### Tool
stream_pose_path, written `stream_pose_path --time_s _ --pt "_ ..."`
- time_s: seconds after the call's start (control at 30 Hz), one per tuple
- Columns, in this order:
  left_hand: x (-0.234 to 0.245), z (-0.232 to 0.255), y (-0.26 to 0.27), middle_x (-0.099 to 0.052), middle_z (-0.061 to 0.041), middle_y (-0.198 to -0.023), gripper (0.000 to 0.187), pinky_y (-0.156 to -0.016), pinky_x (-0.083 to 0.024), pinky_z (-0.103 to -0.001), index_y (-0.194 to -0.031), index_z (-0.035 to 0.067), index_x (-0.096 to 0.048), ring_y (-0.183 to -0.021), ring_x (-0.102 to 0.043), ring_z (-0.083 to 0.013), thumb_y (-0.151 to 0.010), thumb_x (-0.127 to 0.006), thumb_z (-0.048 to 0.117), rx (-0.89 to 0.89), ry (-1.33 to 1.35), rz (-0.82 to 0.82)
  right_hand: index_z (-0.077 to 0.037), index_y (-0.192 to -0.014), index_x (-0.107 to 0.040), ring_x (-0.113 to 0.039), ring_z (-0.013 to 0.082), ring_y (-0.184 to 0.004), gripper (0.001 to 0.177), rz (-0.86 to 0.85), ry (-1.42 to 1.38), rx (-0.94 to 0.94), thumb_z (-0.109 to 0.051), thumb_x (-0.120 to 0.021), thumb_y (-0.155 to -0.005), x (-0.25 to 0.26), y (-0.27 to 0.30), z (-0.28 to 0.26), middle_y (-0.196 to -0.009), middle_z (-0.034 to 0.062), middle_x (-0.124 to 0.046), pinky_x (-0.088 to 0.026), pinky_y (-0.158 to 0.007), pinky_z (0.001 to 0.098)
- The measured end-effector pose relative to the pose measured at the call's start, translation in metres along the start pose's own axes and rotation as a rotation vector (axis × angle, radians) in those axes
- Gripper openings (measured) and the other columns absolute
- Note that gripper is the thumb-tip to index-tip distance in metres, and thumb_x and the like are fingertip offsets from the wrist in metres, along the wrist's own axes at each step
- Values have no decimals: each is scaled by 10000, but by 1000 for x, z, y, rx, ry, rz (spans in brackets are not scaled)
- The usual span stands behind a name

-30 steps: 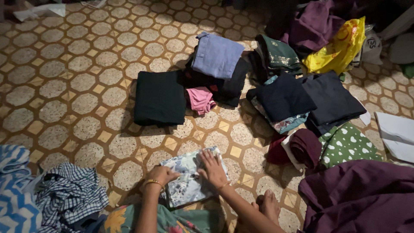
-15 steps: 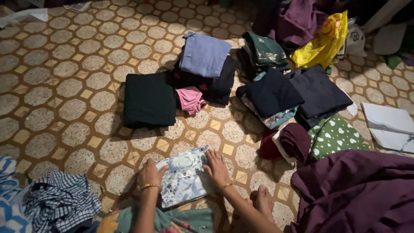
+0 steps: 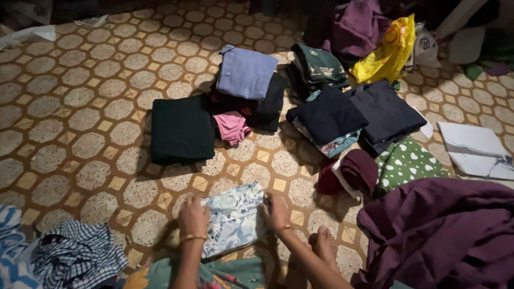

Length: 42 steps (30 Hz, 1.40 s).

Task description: The person sits on the floor and folds several pieces of clothing by hand. They fold a pink garment, a white patterned shirt, and a blue-and-white checkered shirt, placing each folded item into a growing stack.

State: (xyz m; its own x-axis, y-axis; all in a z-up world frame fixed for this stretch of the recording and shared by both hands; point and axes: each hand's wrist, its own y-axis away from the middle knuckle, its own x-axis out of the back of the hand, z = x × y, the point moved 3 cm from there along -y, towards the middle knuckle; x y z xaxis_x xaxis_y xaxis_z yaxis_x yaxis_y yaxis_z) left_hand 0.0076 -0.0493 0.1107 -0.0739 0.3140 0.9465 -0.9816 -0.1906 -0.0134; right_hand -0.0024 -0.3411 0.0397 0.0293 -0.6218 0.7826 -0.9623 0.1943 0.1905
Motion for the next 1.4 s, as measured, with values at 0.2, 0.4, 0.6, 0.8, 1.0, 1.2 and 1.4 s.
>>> stream_pose_path --time_s 0.2,0.4,0.6,0.8,1.0,1.2,1.4 --pt "-31 65 50 -250 -152 -1617 905 -1152 -335 -508 -1547 167 -312 -1445 -335 -377 -858 -727 582 1 -50 -475 -51 -1142 -692 -727 292 -939 527 -23 -262 -76 -453 -817 -825 -29 -19 27 -1060 169 -753 -568 -825 412" --pt "-79 53 55 -145 -146 -1654 914 -1183 -278 -522 -1574 165 -235 -1510 -238 -391 -915 -540 720 -58 -129 -373 -23 -1191 -673 -730 209 -893 511 -317 -584 -80 -376 -800 -844 -34 -24 12 -1047 129 -770 -598 -768 359" --pt "-131 43 38 -333 -192 -1613 869 -1150 -383 -498 -1562 64 -355 -1415 -424 -431 -973 -451 696 380 1098 -187 -58 -1271 -658 -713 178 -891 465 -307 -567 376 -263 -755 -865 40 -4 -81 -1058 66 -753 -589 -775 333" --pt "-145 75 21 -429 -190 -1523 821 -1107 -418 -483 -1507 68 -425 -1347 -488 -407 -965 -464 683 462 1487 -536 -176 -1215 -701 -730 315 -871 344 -142 41 961 -246 -733 -880 137 72 -164 -1010 112 -742 -574 -738 423" --pt "-152 68 35 -525 -188 -1433 777 -1064 -454 -468 -1453 72 -494 -1279 -552 -383 -956 -478 669 457 1445 -644 -212 -1244 -649 -721 292 -896 327 -215 427 1002 -174 -647 -919 122 101 -135 -1002 96 -688 -586 -688 395" --pt "-146 21 27 -621 -186 -1344 738 -1022 -489 -453 -1399 76 -564 -1210 -616 -359 -948 -491 655 461 1293 -579 -187 -1464 -506 -704 343 -873 612 -613 498 868 -276 -682 -884 49 113 -27 -996 149 -709 -564 -691 459" --pt "-159 31 3 -717 -183 -1254 704 -979 -524 -438 -1344 80 -634 -1142 -680 -336 -939 -505 641 341 990 -580 -169 -1239 -707 -739 281 -847 295 -379 57 533 -300 -670 -977 27 42 24 -993 103 -760 -584 -750 413"
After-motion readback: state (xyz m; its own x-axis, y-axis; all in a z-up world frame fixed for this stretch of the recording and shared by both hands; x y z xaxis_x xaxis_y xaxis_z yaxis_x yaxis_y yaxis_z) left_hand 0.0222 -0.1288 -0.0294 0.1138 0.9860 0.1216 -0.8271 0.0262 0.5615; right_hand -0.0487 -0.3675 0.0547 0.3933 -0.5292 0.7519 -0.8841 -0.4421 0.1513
